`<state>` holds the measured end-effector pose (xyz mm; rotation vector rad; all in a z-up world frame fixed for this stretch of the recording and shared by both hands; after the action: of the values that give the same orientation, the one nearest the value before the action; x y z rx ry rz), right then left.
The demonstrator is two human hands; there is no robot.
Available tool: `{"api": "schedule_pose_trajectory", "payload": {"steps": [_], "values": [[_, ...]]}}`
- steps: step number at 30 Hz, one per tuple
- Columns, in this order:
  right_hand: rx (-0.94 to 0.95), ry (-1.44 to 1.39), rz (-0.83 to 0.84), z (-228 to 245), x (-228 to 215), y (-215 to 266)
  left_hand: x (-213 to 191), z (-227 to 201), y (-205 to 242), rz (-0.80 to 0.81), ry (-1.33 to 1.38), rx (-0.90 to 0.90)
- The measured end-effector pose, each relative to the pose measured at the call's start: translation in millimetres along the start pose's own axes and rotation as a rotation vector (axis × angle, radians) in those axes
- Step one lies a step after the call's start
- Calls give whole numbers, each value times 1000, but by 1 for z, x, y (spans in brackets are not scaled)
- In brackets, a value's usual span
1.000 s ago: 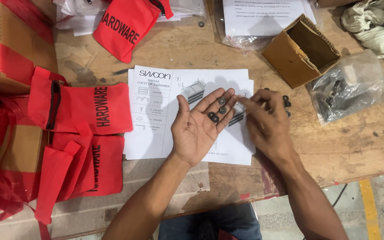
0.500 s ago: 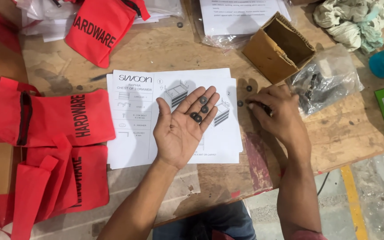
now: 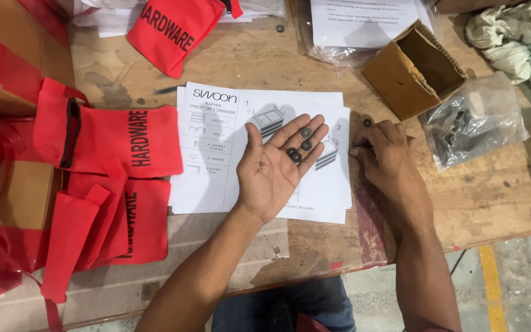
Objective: Sorting hardware components like washers and spacers into small red bags for furniture assembly.
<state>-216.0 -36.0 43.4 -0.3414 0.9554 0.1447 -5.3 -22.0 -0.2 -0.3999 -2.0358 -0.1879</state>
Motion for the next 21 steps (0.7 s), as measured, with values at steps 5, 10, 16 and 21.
{"api": "schedule_pose_trajectory", "payload": {"steps": [5, 10, 16, 21], "values": [[35, -108, -33, 8, -2, 1, -1, 1, -1, 8, 12, 1], [335, -645, -205, -21, 11, 0, 1, 4, 0, 10, -36, -18], [145, -858, -74, 12, 14, -26, 1, 7, -1, 4, -48, -44], [0, -636, -17, 23, 18, -36, -1, 6, -2, -5, -24, -20]]}}
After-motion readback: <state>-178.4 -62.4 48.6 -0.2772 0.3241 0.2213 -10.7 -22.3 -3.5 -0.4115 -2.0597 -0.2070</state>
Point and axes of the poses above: each hand's wrist, its own y-axis away from the middle knuckle, its own x-axis out of the palm, z = x × y, the point moved 2 cm from there along -y, towards the middle knuckle, and after that the axes turned 12 degrees about -y, right-handed, at the moved point
